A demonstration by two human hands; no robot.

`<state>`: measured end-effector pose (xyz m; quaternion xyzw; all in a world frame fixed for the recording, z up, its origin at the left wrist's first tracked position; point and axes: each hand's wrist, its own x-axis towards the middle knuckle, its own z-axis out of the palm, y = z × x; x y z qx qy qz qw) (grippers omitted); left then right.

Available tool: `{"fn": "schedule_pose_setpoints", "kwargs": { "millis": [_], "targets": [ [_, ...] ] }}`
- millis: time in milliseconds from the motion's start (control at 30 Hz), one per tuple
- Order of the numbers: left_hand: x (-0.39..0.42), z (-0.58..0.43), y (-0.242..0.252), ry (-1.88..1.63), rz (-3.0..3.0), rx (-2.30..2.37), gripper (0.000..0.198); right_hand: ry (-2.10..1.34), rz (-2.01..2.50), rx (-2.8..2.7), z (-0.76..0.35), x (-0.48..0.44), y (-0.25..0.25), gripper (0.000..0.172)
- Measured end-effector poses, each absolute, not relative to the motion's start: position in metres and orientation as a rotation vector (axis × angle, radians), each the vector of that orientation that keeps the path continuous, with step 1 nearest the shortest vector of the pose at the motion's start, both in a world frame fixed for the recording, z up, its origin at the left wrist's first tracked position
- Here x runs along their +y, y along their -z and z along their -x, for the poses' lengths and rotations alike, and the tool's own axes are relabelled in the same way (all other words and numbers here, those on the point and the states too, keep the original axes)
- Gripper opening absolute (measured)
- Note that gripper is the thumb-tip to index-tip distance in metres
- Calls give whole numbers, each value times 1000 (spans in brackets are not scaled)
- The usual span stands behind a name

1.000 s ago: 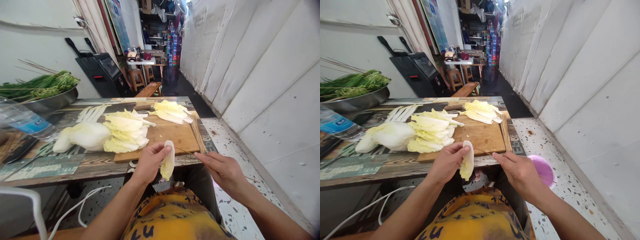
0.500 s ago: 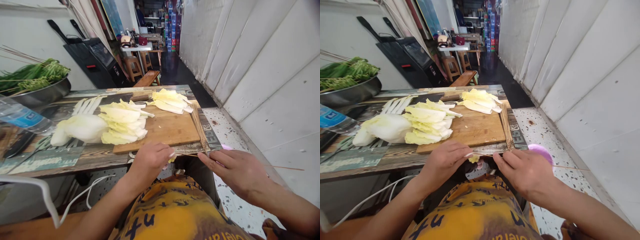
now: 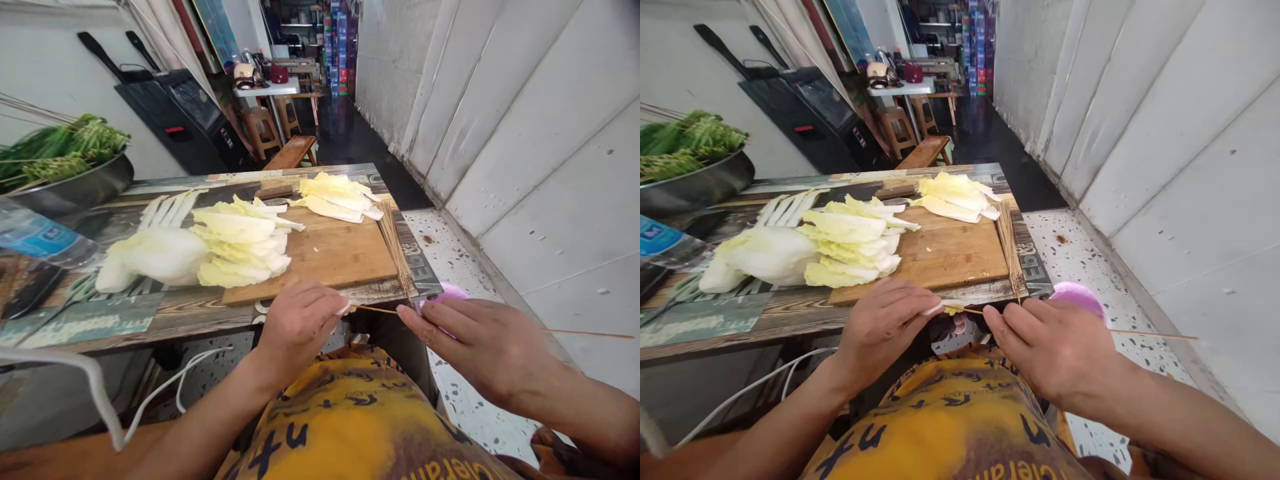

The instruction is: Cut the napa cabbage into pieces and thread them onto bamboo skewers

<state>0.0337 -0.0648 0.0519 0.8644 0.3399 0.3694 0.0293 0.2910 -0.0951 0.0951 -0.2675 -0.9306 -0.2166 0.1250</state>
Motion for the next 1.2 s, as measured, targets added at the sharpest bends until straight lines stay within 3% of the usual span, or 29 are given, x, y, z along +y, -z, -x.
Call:
{"fn": "schedule_pose_setpoints", "kwargs": {
  "millis": [367, 1200],
  "targets": [
    [-73, -35, -51, -1303, -2659, 1001, 16, 572, 810, -2646, -293, -102, -88, 34],
    [-80, -36, -42, -1130, -2778, 1054, 7, 416, 775, -2703, -277, -94, -63, 30]
  ]
}}
